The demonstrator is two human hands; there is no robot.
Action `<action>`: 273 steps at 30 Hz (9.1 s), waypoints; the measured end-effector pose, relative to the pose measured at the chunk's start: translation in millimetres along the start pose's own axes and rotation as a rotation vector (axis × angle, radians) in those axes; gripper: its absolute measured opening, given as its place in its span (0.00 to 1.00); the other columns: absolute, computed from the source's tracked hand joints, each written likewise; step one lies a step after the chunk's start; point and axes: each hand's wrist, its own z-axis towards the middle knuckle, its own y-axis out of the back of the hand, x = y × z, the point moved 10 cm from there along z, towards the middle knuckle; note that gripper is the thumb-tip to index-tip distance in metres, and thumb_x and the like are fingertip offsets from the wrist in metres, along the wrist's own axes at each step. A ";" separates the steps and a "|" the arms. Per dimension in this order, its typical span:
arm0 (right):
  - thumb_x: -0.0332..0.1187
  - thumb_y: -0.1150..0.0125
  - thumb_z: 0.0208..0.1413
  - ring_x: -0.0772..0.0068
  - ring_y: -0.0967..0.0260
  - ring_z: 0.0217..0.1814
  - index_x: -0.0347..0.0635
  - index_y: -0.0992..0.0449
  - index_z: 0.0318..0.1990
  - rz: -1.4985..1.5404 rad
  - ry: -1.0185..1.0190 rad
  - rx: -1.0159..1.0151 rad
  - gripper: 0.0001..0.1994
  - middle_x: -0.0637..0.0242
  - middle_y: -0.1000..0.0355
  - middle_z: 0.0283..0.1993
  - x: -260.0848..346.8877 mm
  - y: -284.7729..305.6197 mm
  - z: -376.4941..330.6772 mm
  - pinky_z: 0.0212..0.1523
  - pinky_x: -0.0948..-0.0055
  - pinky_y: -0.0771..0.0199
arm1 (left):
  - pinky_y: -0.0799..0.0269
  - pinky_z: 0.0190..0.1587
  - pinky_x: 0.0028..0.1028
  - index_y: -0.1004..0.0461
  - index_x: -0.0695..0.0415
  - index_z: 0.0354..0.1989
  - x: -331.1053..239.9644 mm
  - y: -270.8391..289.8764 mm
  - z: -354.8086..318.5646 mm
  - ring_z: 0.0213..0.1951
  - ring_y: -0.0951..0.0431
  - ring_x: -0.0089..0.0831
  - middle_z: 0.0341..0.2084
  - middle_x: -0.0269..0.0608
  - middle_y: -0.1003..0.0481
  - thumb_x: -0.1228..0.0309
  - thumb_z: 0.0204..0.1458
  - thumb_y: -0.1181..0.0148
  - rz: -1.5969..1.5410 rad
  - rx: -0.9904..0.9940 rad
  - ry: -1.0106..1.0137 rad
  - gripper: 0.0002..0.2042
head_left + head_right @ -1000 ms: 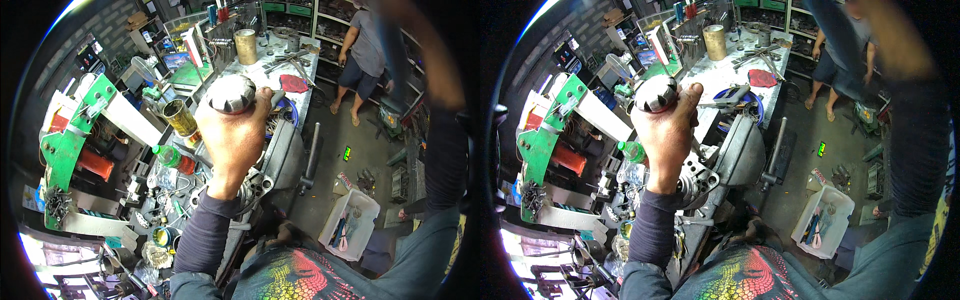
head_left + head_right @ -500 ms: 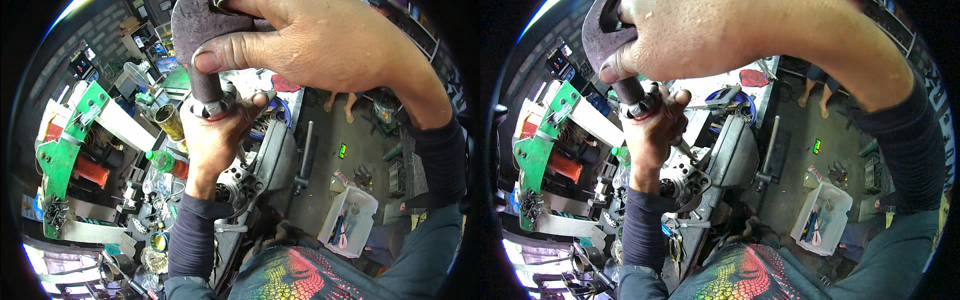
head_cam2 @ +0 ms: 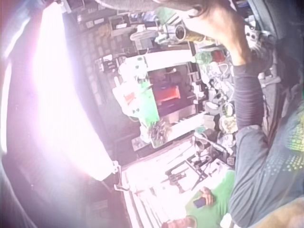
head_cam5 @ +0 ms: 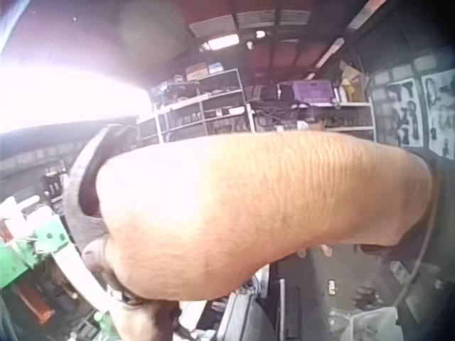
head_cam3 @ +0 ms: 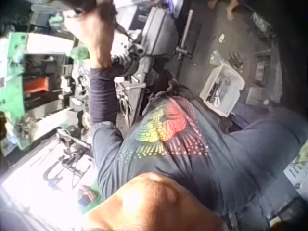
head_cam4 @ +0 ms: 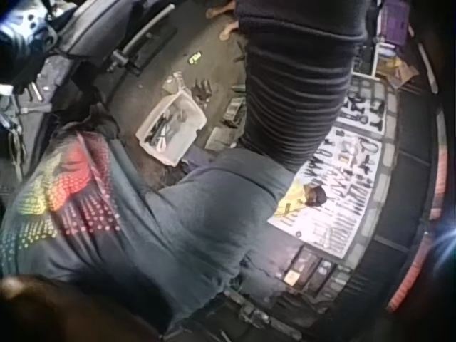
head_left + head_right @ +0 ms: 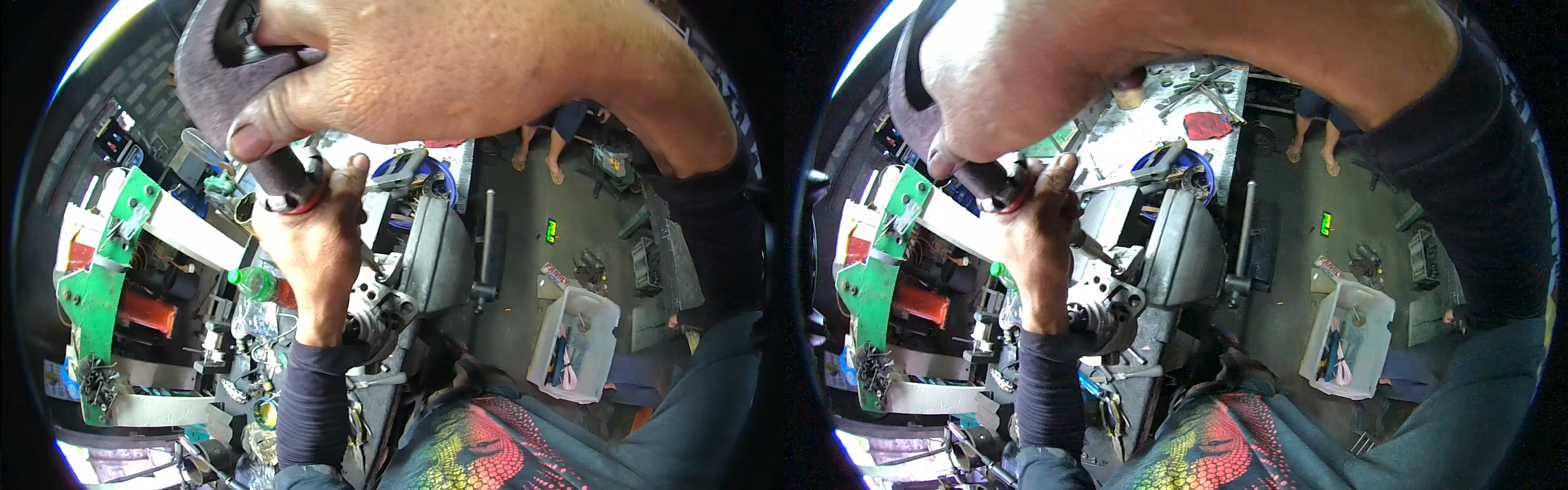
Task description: The person cleans a cylindrical metal part with a rag, then inserts it into a larger housing unit. They use a screwdriver to tighten a screw on the assembly and later use a power tool to grind or polish a component. The person continues to assemble and adjust parts on a cluttered workbench.
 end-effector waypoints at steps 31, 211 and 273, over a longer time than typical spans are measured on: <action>0.36 0.40 0.63 0.63 0.22 0.38 0.36 0.19 0.50 -0.389 0.428 0.251 0.15 0.59 0.23 0.32 57.2 -3.7 0.7 0.41 0.66 0.20 | 0.36 0.28 0.20 0.26 0.58 0.33 -14.1 -1.7 -11.8 0.24 0.32 0.16 0.23 0.26 0.28 0.70 0.53 0.23 -0.001 -0.061 -0.150 0.13; 0.26 0.37 0.62 0.89 0.38 0.28 0.38 0.24 0.34 1.147 -0.845 -0.284 0.04 0.77 0.32 0.27 125.4 -474.2 -83.4 0.28 0.80 0.38 | 0.25 0.48 0.46 0.17 0.58 0.44 216.6 546.7 -382.5 0.45 0.19 0.52 0.40 0.51 0.18 0.70 0.56 0.35 1.142 -0.755 0.778 0.09; 0.40 0.35 0.60 0.43 0.23 0.34 0.39 0.30 0.35 1.420 0.362 0.320 0.14 0.51 0.26 0.30 444.7 -315.6 -133.6 0.31 0.49 0.23 | 0.20 0.46 0.35 0.31 0.63 0.62 91.5 246.8 -517.1 0.44 0.17 0.39 0.45 0.45 0.19 0.71 0.32 0.22 -0.276 -0.319 1.030 0.41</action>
